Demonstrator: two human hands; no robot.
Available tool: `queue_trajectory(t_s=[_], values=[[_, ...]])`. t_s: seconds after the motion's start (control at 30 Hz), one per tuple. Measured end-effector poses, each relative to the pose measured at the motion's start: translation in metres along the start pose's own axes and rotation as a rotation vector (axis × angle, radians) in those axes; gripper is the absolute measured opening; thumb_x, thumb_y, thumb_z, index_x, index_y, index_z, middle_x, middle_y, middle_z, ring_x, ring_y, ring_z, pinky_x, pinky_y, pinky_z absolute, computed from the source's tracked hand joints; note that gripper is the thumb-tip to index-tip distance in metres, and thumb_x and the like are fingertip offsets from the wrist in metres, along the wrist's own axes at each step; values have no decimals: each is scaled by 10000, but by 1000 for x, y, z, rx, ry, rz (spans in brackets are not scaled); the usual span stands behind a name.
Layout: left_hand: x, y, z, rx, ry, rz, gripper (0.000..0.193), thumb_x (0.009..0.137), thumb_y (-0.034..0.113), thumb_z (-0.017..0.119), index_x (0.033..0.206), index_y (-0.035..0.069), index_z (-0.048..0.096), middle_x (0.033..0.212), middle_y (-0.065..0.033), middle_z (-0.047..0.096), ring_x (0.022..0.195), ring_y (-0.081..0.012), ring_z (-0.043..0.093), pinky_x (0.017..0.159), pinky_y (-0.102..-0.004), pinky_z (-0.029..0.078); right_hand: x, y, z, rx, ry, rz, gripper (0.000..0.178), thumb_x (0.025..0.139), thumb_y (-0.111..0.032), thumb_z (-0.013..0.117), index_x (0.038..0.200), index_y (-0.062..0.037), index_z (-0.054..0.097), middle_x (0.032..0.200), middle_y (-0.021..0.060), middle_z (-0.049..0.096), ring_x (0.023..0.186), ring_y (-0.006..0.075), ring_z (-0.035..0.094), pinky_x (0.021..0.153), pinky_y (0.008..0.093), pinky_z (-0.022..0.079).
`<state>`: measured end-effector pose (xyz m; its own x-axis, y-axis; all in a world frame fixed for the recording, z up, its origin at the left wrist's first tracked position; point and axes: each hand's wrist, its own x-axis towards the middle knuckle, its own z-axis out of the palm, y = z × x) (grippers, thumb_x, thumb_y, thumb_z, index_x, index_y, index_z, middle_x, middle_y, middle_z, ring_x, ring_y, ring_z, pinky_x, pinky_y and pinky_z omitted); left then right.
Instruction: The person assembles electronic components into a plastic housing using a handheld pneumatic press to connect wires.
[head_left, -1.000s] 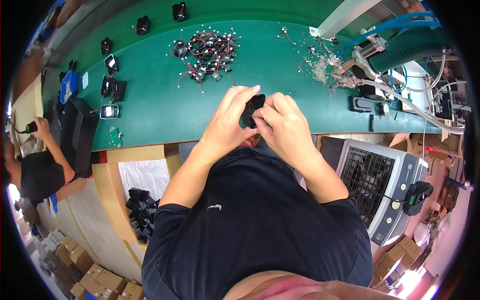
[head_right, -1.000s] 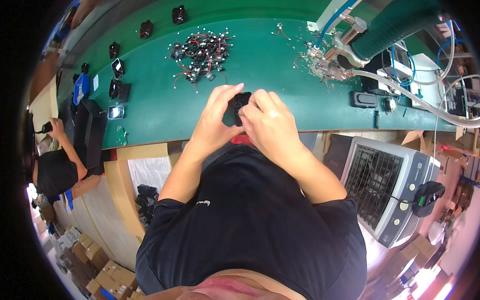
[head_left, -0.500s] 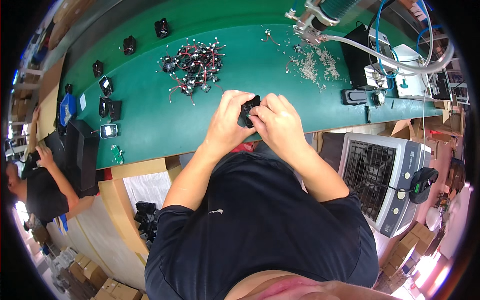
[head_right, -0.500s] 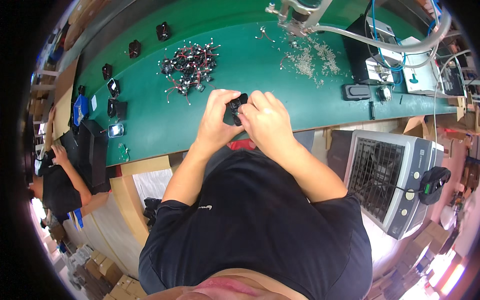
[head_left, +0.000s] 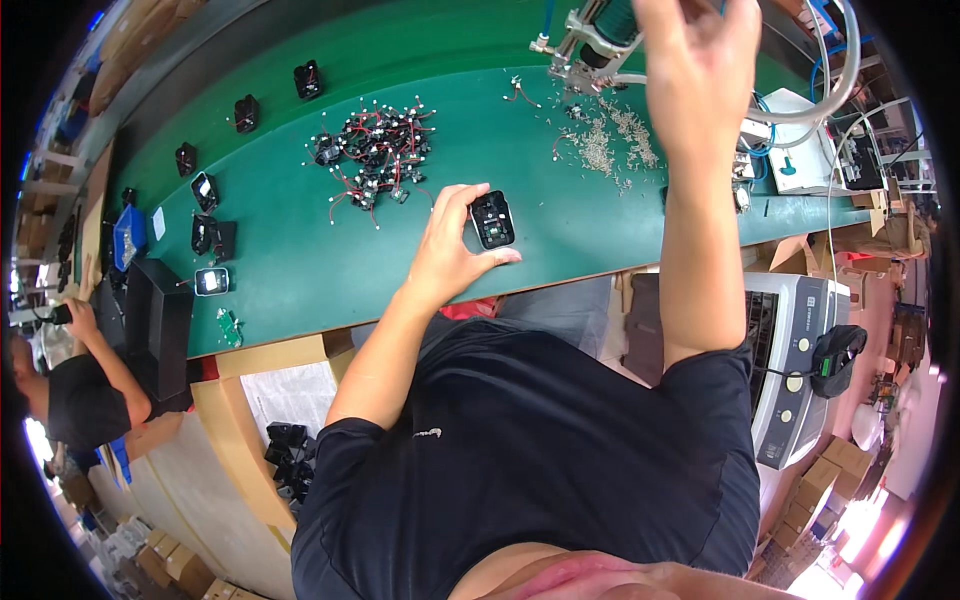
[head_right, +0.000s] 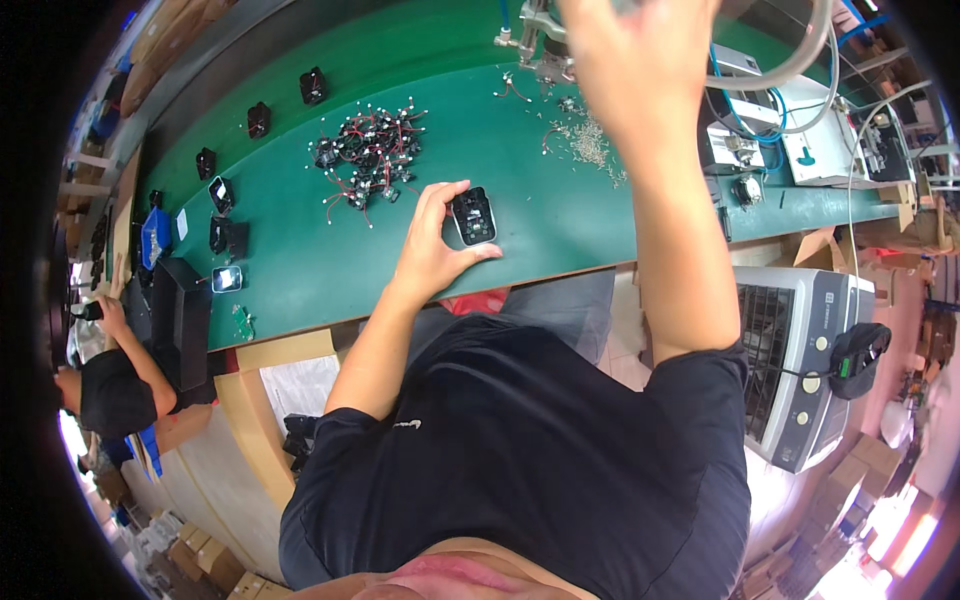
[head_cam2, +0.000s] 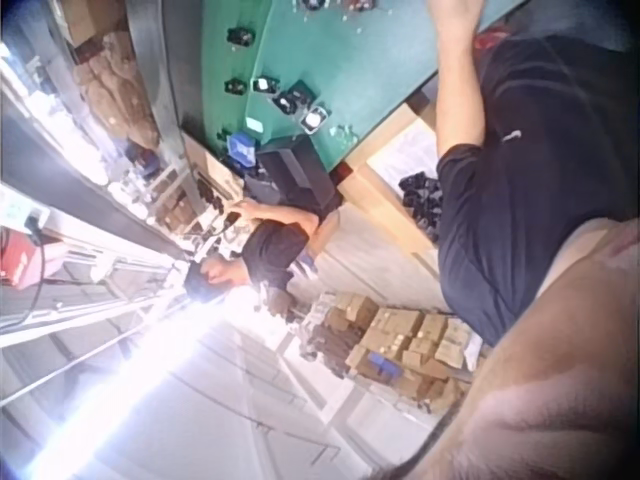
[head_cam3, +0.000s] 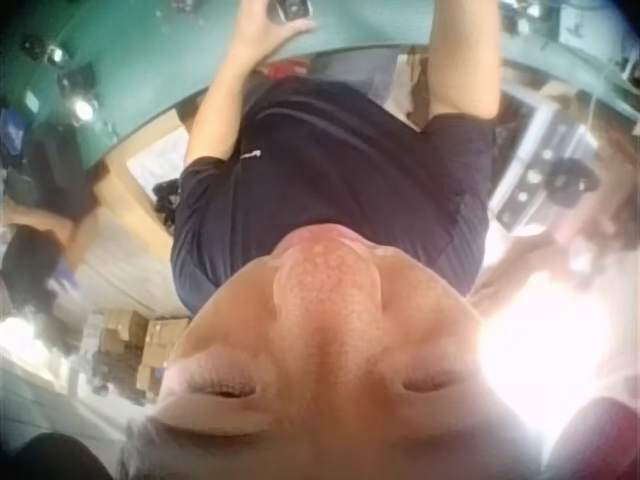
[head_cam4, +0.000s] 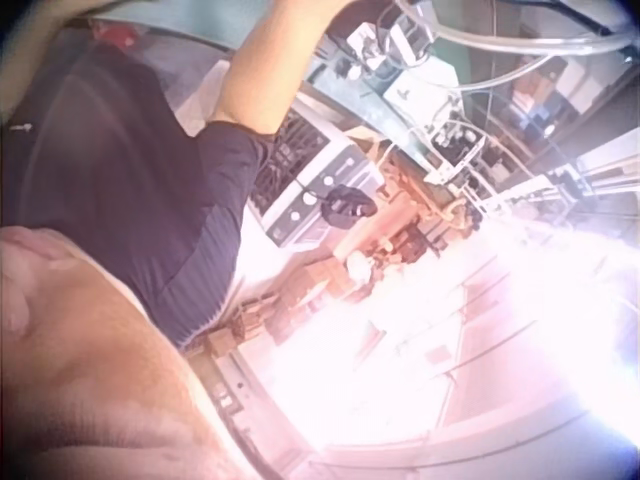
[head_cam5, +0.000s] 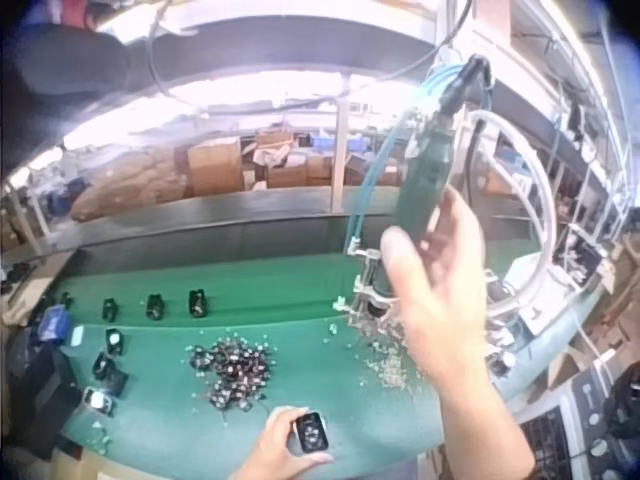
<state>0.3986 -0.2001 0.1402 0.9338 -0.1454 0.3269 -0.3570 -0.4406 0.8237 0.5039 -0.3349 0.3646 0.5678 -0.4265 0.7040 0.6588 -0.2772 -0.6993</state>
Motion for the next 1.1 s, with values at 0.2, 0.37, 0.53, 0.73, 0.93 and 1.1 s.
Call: queue_trajectory(t_s=[0.2,0.37,0.53,0.73,0.93,1.1], values=[[0,0,3,136,54,25,942,609,318,985,1397,51,542,1298,-166,575,1178,-339,590,1014,-449,484,21,13,-34,442,-239,401,513,1075,-555,475,1120,-58,595,801,47,625,671,130,586,674,281,509],[3,1,5,172,38,-2,916,617,375,969,1378,58,569,1268,-153,605,1185,-359,584,1048,-466,435,-19,-2,-32,509,-167,165,767,1050,-698,298,1125,18,563,690,105,600,491,173,548,430,273,459],[4,4,2,159,30,-5,897,618,381,967,1363,62,582,1235,-129,625,1169,-349,594,1027,-457,443,-34,-17,-40,499,-210,554,943,977,-825,177,1088,15,593,581,91,547,473,185,539,454,267,461],[3,4,3,160,33,-15,882,619,378,968,1349,64,585,1211,-127,627,1155,-348,598,1018,-457,450,-23,0,-39,528,-282,412,917,988,-809,206,1086,20,584,577,81,543,467,196,551,464,272,479],[4,2,4,153,38,6,868,618,376,968,1336,68,589,1189,-124,630,1142,-345,601,1009,-455,453,-1,14,-61,1028,-714,254,1091,825,-966,299,1301,-3,487,1173,163,572,803,237,593,686,364,518],[4,1,2,155,31,-9,863,618,373,969,1333,71,591,1187,-122,634,1132,-350,605,992,-453,457,-34,-20,-41,817,-496,513,1044,892,-906,266,1205,50,546,713,120,590,575,227,588,534,323,507]])
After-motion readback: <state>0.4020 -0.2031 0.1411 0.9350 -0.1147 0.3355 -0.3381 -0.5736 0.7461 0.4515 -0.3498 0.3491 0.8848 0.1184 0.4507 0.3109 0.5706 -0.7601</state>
